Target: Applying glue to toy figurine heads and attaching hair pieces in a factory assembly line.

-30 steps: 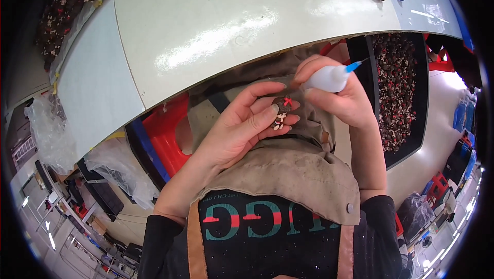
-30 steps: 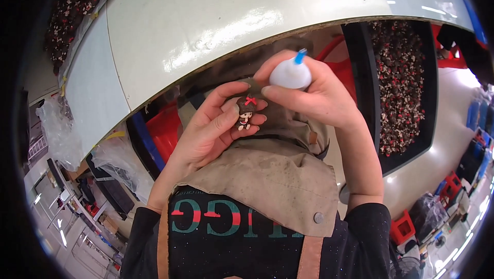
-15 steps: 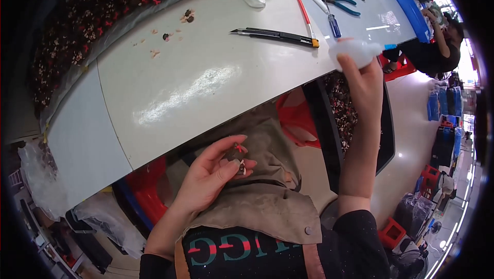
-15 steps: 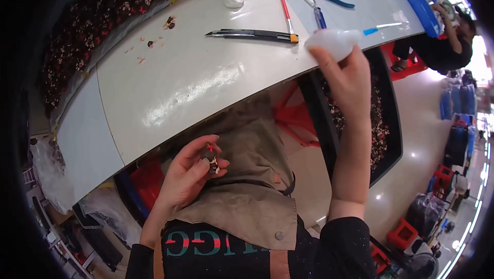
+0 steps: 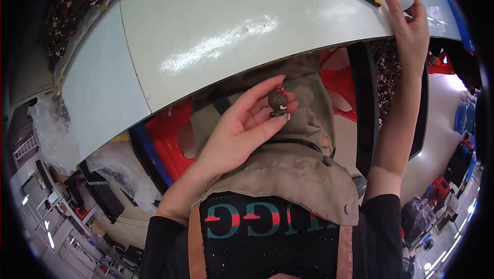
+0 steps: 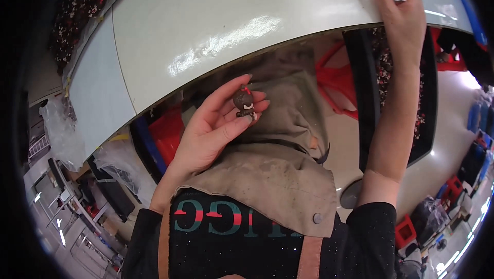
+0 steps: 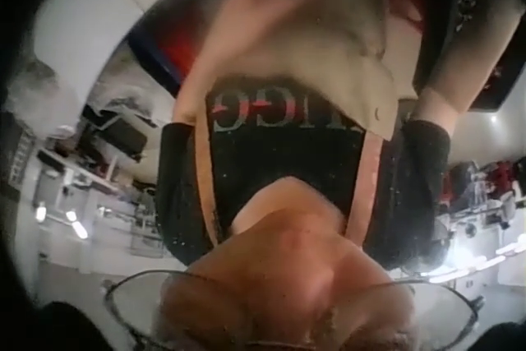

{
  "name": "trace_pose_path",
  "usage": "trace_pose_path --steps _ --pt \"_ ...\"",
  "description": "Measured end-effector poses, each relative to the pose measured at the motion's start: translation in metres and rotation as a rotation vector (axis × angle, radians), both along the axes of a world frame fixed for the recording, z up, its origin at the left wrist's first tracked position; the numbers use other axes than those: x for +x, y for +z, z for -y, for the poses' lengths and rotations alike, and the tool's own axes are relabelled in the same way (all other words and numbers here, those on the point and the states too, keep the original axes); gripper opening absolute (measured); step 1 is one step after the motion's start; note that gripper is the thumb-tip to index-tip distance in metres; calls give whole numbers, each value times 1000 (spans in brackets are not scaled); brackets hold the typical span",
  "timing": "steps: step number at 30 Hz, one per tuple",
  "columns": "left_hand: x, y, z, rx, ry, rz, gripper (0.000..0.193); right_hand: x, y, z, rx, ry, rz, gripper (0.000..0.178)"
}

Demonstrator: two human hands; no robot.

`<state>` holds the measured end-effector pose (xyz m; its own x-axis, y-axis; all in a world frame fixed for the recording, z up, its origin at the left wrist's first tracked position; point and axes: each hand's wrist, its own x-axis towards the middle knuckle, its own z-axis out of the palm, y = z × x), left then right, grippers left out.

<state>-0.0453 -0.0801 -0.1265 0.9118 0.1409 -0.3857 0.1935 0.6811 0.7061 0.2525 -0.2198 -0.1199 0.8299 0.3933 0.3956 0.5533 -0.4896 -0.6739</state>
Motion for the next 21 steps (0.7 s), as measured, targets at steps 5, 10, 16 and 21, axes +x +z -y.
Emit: trace_pose_path --steps 5,10,16,21 --pt "-5 4 0 -33 35 21 59 -64 12 18 292 -38 43 23" --pt "-5 -3 -4 -50 16 -28 62 -145 0 18 48 636 -386 23" --pt "5 4 -2 -63 -8 -78 48 -171 -16 8 78 684 -436 28" --pt "4 5 -4 -131 9 -149 40 -168 -16 6 96 670 -437 23"
